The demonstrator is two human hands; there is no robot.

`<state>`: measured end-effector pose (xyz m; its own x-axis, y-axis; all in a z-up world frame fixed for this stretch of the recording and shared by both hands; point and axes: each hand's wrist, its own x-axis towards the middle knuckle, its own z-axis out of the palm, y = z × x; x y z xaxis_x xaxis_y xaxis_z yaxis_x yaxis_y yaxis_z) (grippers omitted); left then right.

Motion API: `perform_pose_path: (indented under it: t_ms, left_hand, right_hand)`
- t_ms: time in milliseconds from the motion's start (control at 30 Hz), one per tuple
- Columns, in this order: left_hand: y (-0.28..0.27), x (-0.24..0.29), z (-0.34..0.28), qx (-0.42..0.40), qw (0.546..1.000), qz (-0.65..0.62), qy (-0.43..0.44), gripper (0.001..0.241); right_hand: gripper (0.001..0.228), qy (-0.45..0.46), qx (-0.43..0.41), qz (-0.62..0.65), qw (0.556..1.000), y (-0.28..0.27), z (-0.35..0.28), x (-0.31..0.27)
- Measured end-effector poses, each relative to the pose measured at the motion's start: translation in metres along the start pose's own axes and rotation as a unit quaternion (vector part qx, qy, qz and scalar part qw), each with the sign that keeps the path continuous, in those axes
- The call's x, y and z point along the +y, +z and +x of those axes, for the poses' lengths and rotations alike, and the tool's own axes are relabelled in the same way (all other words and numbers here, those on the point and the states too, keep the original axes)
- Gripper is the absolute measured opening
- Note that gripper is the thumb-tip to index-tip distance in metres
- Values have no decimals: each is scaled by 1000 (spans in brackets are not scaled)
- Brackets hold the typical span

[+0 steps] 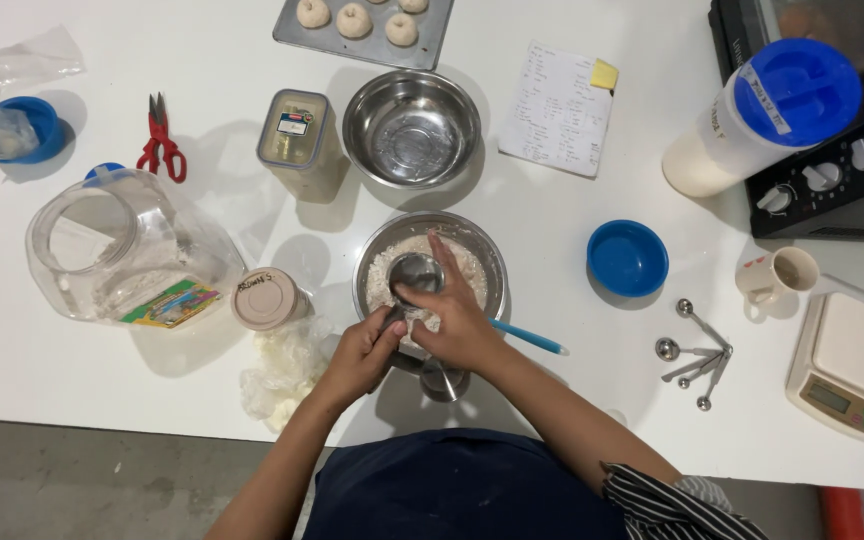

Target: Measuring and mixing ingredients into a dough in a bakery kitchen.

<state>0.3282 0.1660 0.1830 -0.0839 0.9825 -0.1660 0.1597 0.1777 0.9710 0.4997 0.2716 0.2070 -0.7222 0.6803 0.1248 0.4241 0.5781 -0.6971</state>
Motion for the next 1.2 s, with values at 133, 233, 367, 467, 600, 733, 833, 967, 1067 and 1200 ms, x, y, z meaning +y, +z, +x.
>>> perform_pose_path:
  t_ms: [133, 233, 367, 467, 600, 733, 833, 967, 1067, 1200]
  left_hand:
    - [-10, 23, -4, -26, 998, 29, 41, 28]
    - [-21, 31, -4, -28, 992, 112, 53, 28]
    - [-30, 34, -3, -32, 964, 263, 22, 30]
    - [-28, 31, -3, 5, 953, 302, 27, 29]
    - [-26, 25, -2, 11, 955, 296, -18, 26]
    - [-26, 14, -1, 4, 965, 261, -5, 28]
    - [-34, 6, 7, -38, 973, 225, -26, 31]
    - [-55, 5, 24, -137, 974, 148, -107, 31]
    - [-67, 35, 31, -220, 954, 154, -136, 33]
    - [-77, 33, 41, -256, 952, 127, -107, 32]
  right_hand:
    - [40, -60, 53, 153, 985, 5, 0, -8]
    - [36, -64, 53, 178, 980, 0, 4, -18]
    - [32, -121, 83, 54, 988, -6, 7, -28]
    - [26, -119, 73, -59, 988, -6, 6, -37]
    - [16, -171, 59, -147, 973, 11, 6, -3]
    - [13, -285, 68, -187, 938, 15, -3, 35]
    - [15, -314, 11, -151, 937, 10, -9, 37]
    - [20, -298, -40, -44, 953, -5, -8, 26]
    - [17, -330, -86, -62, 938, -16, -5, 24]
    - [15, -378, -105, -108, 914, -32, 7, 27]
